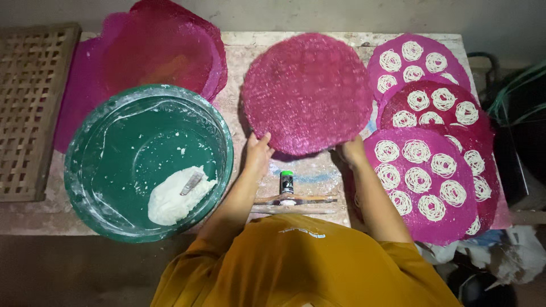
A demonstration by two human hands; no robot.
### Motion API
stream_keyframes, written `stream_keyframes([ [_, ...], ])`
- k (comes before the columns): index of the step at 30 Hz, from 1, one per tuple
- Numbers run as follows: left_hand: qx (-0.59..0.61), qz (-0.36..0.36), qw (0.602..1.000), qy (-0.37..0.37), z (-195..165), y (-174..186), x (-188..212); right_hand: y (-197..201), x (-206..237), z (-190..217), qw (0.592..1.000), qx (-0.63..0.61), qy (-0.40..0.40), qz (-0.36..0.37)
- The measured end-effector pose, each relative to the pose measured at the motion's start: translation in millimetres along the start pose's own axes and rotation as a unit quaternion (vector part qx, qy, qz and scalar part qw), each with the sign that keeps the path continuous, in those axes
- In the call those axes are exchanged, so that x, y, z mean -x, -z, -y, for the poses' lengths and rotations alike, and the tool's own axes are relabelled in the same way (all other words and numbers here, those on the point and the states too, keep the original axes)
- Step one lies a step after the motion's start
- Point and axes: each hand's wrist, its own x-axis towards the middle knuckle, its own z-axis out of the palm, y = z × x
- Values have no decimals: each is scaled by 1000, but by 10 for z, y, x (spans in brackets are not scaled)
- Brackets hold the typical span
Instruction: The person scoops white paste from a green basin into a wooden hand-extruder tool, then squeezes the tool to extrude the paste in spiral nests onto round pink boards, repeating the cycle and moving finished boards aside as more nests accumulate.
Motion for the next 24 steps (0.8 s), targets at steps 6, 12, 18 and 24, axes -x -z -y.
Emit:
stream_keyframes([
  [6, -11, -2, 999, 41, 192, 70, 89, 461, 256, -106, 942, 258, 214, -20],
  [12, -80, 21, 995, 49, 129, 90, 151, 549, 1097, -58, 888, 445, 63, 100],
  [18, -150, 3, 989, 7, 152, 343, 215, -8, 1407, -350, 684, 593, 355, 233],
  [24, -386, 101, 915, -67, -59, 628, 500, 46, 1356, -489, 747, 565, 194, 292],
])
